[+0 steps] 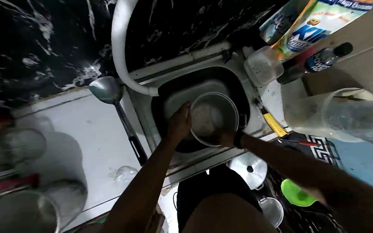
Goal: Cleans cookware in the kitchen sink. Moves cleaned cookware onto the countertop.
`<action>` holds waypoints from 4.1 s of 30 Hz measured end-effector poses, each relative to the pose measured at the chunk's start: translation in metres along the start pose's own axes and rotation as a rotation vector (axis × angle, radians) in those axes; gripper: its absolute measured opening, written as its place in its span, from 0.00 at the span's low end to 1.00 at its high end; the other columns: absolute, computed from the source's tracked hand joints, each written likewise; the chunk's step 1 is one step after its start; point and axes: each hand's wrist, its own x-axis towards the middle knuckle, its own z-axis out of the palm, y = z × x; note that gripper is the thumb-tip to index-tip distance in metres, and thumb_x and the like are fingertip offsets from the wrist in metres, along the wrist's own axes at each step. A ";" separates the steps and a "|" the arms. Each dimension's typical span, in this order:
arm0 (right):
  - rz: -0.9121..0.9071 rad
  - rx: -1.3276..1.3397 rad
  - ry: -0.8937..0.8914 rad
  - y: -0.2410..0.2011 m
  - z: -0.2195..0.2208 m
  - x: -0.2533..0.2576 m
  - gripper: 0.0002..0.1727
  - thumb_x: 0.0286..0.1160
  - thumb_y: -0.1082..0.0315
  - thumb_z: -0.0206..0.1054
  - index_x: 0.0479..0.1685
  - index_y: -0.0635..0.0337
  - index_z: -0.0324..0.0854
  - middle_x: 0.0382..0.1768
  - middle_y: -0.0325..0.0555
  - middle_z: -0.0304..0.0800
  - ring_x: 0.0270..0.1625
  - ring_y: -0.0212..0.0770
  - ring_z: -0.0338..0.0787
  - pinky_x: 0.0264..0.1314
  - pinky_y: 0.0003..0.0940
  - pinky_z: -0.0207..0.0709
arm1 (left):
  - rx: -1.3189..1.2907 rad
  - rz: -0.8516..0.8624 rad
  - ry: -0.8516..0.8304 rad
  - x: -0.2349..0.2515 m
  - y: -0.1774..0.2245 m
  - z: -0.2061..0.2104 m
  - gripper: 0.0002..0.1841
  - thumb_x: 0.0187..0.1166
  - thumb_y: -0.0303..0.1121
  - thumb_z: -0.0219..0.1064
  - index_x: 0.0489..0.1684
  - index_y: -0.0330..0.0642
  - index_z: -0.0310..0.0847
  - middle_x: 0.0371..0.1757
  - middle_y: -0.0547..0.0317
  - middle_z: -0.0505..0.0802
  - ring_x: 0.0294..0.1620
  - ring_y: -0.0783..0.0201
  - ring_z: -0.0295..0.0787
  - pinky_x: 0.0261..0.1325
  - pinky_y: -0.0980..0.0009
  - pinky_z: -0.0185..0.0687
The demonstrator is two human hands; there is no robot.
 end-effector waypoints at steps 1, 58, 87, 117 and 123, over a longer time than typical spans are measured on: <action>0.055 -0.160 -0.006 0.018 -0.006 0.006 0.22 0.86 0.69 0.62 0.75 0.70 0.77 0.74 0.67 0.79 0.79 0.64 0.76 0.84 0.61 0.64 | -0.007 0.010 0.019 -0.002 0.000 0.001 0.23 0.91 0.31 0.51 0.85 0.44 0.66 0.74 0.42 0.85 0.68 0.42 0.87 0.70 0.41 0.79; -0.246 -0.822 0.245 0.071 -0.104 0.059 0.22 0.88 0.77 0.52 0.77 0.74 0.73 0.87 0.62 0.66 0.91 0.61 0.60 0.94 0.52 0.50 | -0.136 -0.046 -0.015 0.026 0.000 0.036 0.21 0.92 0.34 0.51 0.82 0.44 0.69 0.72 0.46 0.86 0.70 0.51 0.86 0.74 0.48 0.79; -0.139 -0.590 0.476 0.083 -0.069 0.037 0.21 0.82 0.70 0.63 0.73 0.64 0.81 0.81 0.59 0.76 0.87 0.62 0.68 0.89 0.58 0.61 | -0.049 -0.081 -0.083 0.007 -0.011 0.016 0.23 0.93 0.38 0.51 0.85 0.45 0.65 0.74 0.45 0.84 0.70 0.49 0.86 0.74 0.47 0.79; -0.238 1.469 0.377 -0.088 -0.094 0.010 0.21 0.92 0.57 0.55 0.70 0.62 0.79 0.61 0.56 0.87 0.60 0.48 0.89 0.61 0.46 0.86 | 0.644 0.498 0.674 0.020 0.239 -0.224 0.30 0.84 0.51 0.64 0.76 0.38 0.74 0.38 0.51 0.95 0.42 0.50 0.94 0.59 0.47 0.84; -0.363 1.181 0.324 -0.117 -0.109 0.022 0.29 0.80 0.58 0.72 0.77 0.59 0.74 0.66 0.58 0.85 0.61 0.50 0.89 0.62 0.46 0.85 | -0.107 0.375 0.679 -0.067 0.115 -0.137 0.16 0.83 0.33 0.67 0.63 0.32 0.83 0.59 0.50 0.93 0.60 0.61 0.91 0.68 0.58 0.87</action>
